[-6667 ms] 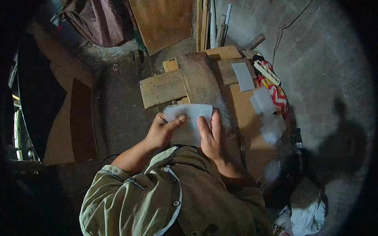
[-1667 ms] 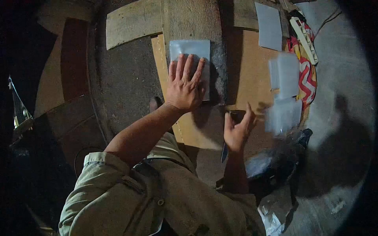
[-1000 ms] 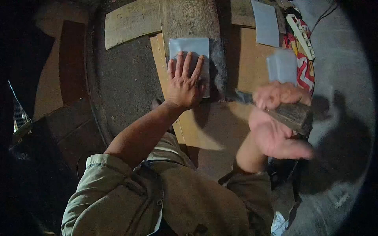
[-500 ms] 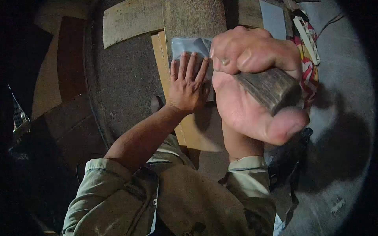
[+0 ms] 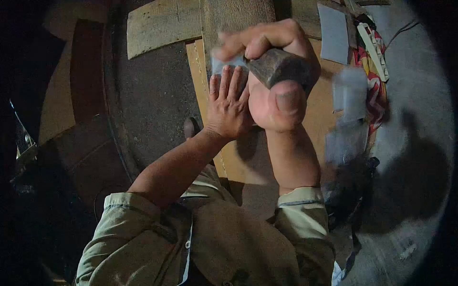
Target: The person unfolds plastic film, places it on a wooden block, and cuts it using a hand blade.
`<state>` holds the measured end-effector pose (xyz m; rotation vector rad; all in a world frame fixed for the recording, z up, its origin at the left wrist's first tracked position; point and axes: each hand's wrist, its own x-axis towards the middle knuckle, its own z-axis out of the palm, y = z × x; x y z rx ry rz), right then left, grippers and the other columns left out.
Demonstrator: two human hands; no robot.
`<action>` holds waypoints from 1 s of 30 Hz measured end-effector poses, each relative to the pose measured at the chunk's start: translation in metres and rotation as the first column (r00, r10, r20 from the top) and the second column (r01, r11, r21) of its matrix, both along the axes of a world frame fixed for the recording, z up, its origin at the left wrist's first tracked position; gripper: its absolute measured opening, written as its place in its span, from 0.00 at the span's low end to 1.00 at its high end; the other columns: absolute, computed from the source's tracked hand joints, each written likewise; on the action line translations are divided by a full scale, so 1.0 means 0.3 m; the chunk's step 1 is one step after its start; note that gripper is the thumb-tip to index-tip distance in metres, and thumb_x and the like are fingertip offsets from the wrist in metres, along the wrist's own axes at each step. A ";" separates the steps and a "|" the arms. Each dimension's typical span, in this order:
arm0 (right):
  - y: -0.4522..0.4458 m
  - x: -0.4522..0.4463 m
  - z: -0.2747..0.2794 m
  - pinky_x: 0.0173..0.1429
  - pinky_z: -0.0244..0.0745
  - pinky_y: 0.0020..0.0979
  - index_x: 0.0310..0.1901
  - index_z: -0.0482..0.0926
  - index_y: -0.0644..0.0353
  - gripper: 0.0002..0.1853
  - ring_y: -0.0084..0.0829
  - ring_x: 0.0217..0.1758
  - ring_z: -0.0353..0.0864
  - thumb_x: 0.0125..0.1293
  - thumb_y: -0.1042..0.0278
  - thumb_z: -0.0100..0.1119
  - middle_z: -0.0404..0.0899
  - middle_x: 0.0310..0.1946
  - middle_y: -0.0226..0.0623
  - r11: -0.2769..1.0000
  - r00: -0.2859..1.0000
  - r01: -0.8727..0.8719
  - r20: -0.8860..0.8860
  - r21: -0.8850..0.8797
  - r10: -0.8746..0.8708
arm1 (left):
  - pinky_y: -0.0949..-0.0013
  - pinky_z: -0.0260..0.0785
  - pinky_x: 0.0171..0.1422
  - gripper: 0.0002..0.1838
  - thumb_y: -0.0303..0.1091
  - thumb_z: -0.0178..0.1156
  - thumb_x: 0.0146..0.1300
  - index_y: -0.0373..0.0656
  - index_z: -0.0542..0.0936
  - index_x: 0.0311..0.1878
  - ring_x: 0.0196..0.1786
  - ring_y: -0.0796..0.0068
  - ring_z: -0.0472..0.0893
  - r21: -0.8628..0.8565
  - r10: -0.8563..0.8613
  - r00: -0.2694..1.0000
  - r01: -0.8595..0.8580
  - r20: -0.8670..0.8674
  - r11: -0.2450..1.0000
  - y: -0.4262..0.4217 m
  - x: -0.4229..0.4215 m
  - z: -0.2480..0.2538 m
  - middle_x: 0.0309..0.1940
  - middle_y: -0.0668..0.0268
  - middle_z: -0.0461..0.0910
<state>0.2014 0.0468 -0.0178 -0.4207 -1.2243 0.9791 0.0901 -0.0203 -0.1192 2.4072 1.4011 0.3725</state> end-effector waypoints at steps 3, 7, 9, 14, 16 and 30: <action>0.013 0.048 -0.007 0.43 0.65 0.41 0.41 0.68 0.62 0.36 0.36 0.33 0.70 0.60 0.27 0.47 0.72 0.29 0.43 0.996 0.996 -0.092 0.015 0.011 0.092 | 0.39 0.35 0.75 0.41 0.46 0.56 0.57 0.48 0.54 0.73 0.75 0.45 0.45 -0.043 0.010 1.000 -0.011 -0.017 0.999 -0.001 0.005 0.012 0.72 0.48 0.50; -0.034 0.047 0.053 0.39 0.62 0.39 0.41 0.68 0.61 0.40 0.32 0.30 0.66 0.56 0.22 0.47 0.69 0.26 0.38 0.981 0.991 -0.108 -0.060 0.158 0.119 | 0.39 0.33 0.75 0.42 0.48 0.57 0.56 0.46 0.55 0.73 0.75 0.44 0.45 -0.003 0.012 1.000 -0.012 0.021 1.000 -0.002 0.004 -0.010 0.72 0.47 0.50; -0.064 0.017 0.056 0.38 0.61 0.38 0.41 0.69 0.61 0.39 0.32 0.30 0.66 0.56 0.23 0.48 0.69 0.26 0.38 0.984 0.992 -0.075 -0.093 0.159 0.091 | 0.38 0.33 0.75 0.42 0.48 0.57 0.55 0.46 0.56 0.72 0.75 0.44 0.44 0.016 0.012 1.000 -0.012 0.024 1.000 -0.009 0.002 -0.020 0.72 0.47 0.50; -0.071 -0.021 0.043 0.39 0.61 0.38 0.40 0.69 0.61 0.37 0.33 0.30 0.66 0.57 0.25 0.49 0.68 0.26 0.38 0.987 0.988 -0.113 -0.095 0.117 0.125 | 0.39 0.32 0.75 0.40 0.49 0.56 0.56 0.46 0.59 0.71 0.75 0.44 0.45 -0.010 -0.019 1.000 0.018 -0.022 1.000 -0.004 -0.004 -0.016 0.69 0.47 0.54; -0.063 -0.035 0.044 0.39 0.61 0.39 0.39 0.69 0.61 0.37 0.33 0.29 0.65 0.57 0.26 0.50 0.68 0.26 0.38 0.976 0.984 -0.152 -0.068 0.157 0.164 | 0.39 0.33 0.75 0.36 0.47 0.54 0.57 0.45 0.62 0.69 0.75 0.43 0.47 -0.058 -0.010 0.999 0.012 0.042 0.998 -0.007 0.000 -0.019 0.69 0.47 0.54; -0.017 -0.006 0.014 0.35 0.60 0.37 0.35 0.66 0.60 0.36 0.32 0.26 0.63 0.58 0.25 0.46 0.68 0.25 0.38 0.991 0.997 -0.050 -0.044 0.125 0.056 | 0.40 0.34 0.75 0.39 0.48 0.53 0.60 0.47 0.54 0.73 0.75 0.45 0.47 -0.020 0.004 1.000 -0.004 0.002 1.000 0.003 0.000 0.002 0.72 0.48 0.51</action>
